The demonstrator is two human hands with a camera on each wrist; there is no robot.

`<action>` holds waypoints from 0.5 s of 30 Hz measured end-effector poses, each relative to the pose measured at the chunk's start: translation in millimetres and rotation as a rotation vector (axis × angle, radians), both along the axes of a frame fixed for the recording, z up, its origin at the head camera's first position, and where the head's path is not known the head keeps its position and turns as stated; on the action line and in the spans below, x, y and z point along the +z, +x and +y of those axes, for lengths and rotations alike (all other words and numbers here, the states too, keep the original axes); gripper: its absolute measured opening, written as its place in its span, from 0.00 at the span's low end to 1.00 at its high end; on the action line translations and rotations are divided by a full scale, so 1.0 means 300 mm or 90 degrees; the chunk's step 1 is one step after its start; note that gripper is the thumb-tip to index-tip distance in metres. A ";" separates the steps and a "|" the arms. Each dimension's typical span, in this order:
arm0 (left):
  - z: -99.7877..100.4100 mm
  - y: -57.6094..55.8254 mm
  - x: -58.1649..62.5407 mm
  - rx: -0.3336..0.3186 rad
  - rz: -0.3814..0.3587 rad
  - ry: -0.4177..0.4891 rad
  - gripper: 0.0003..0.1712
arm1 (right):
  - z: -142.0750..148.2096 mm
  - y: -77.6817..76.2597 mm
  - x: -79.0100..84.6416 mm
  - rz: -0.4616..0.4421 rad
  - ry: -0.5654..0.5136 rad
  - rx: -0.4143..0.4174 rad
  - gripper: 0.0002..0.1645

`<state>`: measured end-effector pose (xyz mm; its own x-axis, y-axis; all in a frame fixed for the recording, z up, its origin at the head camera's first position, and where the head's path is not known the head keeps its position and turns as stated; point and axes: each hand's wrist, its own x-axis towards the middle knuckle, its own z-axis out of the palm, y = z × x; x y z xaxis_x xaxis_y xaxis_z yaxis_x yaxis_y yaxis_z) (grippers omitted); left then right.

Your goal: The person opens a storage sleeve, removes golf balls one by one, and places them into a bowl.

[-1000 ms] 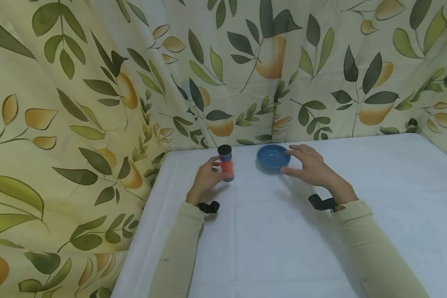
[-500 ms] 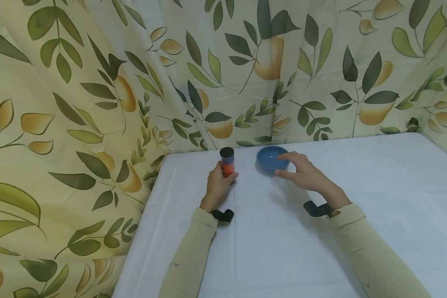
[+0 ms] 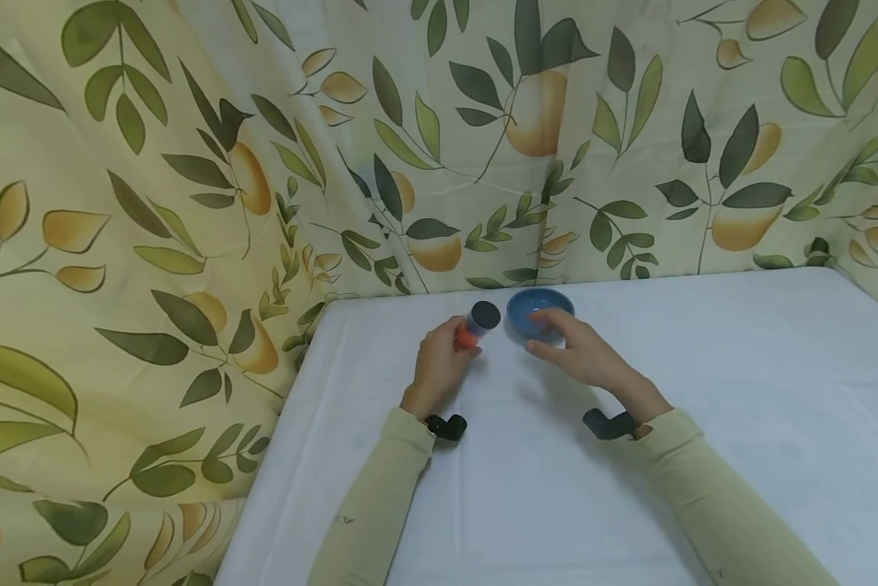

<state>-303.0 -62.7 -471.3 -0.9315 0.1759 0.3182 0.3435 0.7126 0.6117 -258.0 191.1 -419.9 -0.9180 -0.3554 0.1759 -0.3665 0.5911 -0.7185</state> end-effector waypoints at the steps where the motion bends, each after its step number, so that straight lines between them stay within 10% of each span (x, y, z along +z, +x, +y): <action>1: 0.001 0.001 0.002 -0.007 0.001 -0.005 0.24 | -0.003 0.001 -0.002 -0.002 -0.003 0.001 0.32; 15: 0.028 0.036 0.061 -0.077 0.022 -0.167 0.29 | -0.033 0.010 0.006 -0.019 -0.021 -0.014 0.35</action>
